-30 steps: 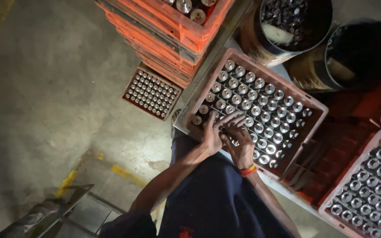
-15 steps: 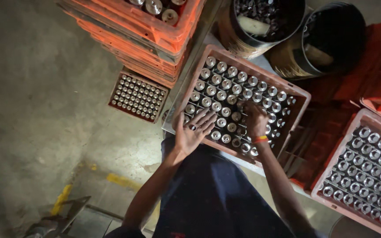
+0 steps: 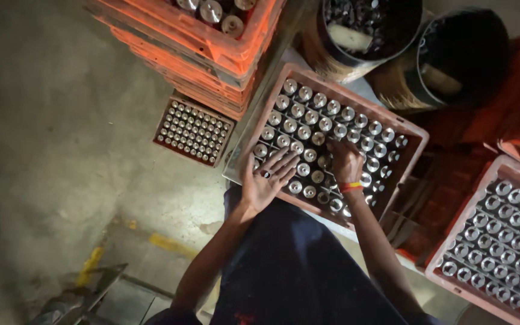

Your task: The person repeatedly picks up small metal caps from a crate and places them into a nearby bucket. The person works continuously, handling the caps one at a time or in small groups, and occasionally moves between crates.

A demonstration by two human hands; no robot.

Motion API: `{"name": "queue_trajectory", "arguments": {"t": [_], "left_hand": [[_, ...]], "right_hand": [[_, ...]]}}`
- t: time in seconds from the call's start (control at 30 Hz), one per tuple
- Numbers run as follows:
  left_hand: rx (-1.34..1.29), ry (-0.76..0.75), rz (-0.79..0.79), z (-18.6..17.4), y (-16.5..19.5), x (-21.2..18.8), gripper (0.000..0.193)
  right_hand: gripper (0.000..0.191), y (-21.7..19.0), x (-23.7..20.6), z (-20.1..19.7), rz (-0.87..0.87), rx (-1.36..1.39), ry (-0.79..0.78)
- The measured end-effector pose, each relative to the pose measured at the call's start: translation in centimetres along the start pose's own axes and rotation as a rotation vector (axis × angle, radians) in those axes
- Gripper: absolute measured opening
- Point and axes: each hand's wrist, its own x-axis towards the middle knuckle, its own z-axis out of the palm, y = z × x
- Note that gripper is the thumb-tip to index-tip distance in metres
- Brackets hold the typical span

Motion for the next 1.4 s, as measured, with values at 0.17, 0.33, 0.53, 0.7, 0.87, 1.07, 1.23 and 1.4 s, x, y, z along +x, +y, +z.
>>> {"name": "queue_trajectory", "arguments": {"t": [0.17, 0.33, 0.53, 0.7, 0.87, 1.07, 1.23, 1.4], "left_hand": [[0.006, 0.025, -0.049, -0.4, -0.4, 0.2, 0.087], [0.049, -0.013, -0.136, -1.7, -1.2, 1.0, 0.090], [0.150, 0.098, -0.262, -5.5, -4.3, 1.8, 0.086], [-0.491, -0.380, -0.321, -6.6, -6.1, 1.4, 0.075], [0.375, 0.101, -0.193, -4.3, -3.1, 0.3, 0.087], [0.377, 0.134, -0.075, -1.0, 0.5, -2.4, 0.085], [0.424, 0.173, 0.014, -0.9, 0.7, -3.9, 0.083], [1.111, 0.421, 0.307, -2.0, -0.6, -3.3, 0.063]], "right_hand": [[0.018, 0.5, 0.8, 0.0, -0.094, -0.110, -0.108], [0.030, -2.6, -0.6, -2.7, -0.138, 0.024, 0.043], [0.027, -9.5, -7.0, -2.4, -0.122, 0.281, -0.137], [0.020, -8.4, -8.4, -2.2, 0.069, 0.511, -0.077], [0.013, -3.2, -7.1, -3.2, 0.267, 0.378, 0.107], [0.026, -0.9, -5.0, -2.1, 0.014, 0.045, 0.023], [0.018, -1.1, -3.7, -0.8, -0.205, -0.013, -0.107], [0.019, -1.8, -2.8, -0.5, -0.138, -0.055, -0.183]]}}
